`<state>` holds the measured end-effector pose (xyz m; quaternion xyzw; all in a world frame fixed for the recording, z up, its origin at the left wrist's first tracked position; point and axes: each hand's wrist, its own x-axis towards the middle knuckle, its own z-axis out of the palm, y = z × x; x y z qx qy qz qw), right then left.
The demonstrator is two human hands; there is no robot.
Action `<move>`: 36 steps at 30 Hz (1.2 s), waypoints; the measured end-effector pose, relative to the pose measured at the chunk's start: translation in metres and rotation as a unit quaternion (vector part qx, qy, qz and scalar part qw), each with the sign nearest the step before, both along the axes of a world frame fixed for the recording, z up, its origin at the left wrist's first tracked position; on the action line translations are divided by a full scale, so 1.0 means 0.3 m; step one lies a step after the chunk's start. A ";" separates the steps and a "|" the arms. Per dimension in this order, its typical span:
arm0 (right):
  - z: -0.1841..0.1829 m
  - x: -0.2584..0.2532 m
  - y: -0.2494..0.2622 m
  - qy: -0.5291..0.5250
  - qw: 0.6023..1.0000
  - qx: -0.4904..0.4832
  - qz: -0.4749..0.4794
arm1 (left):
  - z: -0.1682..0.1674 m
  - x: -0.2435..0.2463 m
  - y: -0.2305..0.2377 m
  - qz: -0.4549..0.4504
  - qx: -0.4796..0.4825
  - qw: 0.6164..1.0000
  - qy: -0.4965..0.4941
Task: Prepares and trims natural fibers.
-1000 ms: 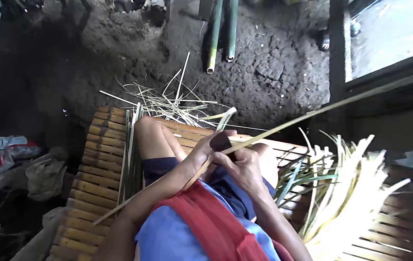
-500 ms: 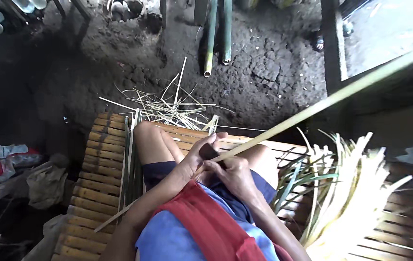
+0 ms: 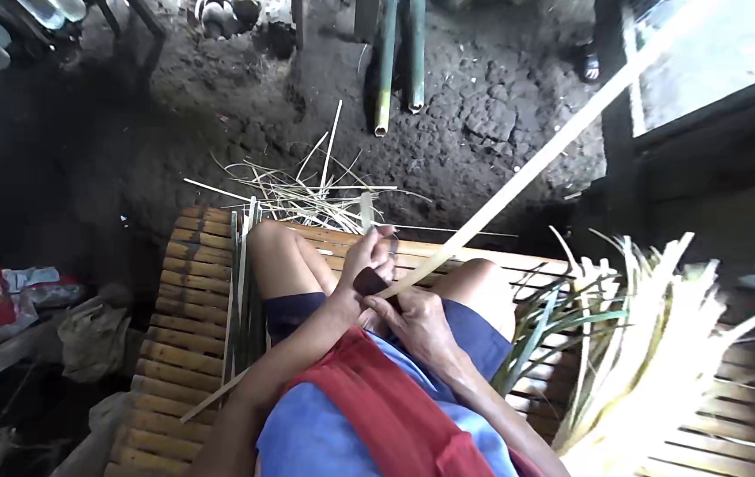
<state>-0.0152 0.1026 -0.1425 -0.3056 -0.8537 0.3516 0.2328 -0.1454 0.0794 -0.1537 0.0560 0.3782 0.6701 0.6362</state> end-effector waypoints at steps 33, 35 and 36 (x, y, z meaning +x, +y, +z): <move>-0.113 1.106 -0.583 -0.314 0.584 -0.225 -0.714 | -0.280 -0.131 -0.094 -0.175 0.019 0.743 0.646; -0.142 1.003 -0.481 -0.224 0.654 -0.168 -0.702 | -0.218 -0.131 -0.067 -0.220 -0.026 0.786 0.578; -0.149 0.932 -0.418 -0.171 0.679 -0.189 -0.688 | -0.201 -0.126 -0.064 -0.239 -0.040 0.791 0.561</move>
